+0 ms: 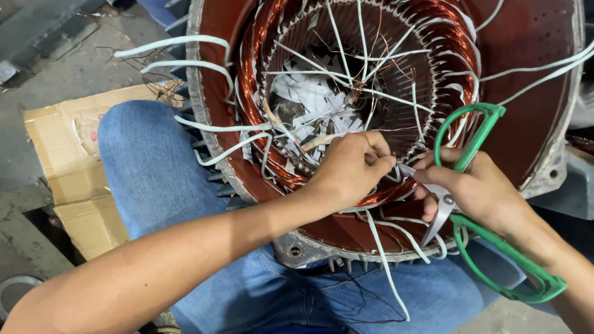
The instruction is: Repairing an electric motor stator by cutting and organizing internal wiring and insulation.
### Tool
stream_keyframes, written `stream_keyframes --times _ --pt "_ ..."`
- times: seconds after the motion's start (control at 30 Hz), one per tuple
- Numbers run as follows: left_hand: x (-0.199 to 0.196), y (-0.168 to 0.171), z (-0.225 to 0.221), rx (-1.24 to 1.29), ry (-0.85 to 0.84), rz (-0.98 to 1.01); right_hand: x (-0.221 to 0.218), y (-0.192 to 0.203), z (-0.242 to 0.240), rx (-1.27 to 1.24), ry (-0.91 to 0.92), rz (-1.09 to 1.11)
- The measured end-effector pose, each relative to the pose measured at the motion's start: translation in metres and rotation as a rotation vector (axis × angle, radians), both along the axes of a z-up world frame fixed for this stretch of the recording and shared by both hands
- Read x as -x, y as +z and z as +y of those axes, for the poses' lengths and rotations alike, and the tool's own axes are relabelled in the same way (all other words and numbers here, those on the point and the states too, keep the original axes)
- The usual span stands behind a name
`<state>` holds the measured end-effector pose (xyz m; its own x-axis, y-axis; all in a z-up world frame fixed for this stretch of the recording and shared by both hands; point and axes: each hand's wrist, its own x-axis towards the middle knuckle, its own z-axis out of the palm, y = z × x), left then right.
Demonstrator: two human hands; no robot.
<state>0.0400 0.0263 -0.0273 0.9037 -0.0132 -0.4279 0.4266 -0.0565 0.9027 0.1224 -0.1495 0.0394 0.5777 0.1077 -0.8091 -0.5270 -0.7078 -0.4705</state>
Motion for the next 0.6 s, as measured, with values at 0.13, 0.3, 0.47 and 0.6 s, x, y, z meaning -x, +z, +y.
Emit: stream_keyframes --times 0.13,0.3,0.47,0.6 --pt "-0.004 0.004 0.002 -0.063 -0.051 -0.033 -0.002 0.018 0.017 0.085 0.077 -0.005" --pt "-0.001 0.011 -0.003 -0.065 -0.089 -0.049 -0.005 0.018 0.022 0.053 0.097 0.008" --pt "0.005 -0.005 -0.011 -0.083 -0.087 -0.21 0.007 0.017 0.027 0.066 0.063 0.026" --pt "0.007 -0.005 -0.013 -0.142 -0.079 -0.211 0.012 0.015 0.027 0.101 0.055 0.044"
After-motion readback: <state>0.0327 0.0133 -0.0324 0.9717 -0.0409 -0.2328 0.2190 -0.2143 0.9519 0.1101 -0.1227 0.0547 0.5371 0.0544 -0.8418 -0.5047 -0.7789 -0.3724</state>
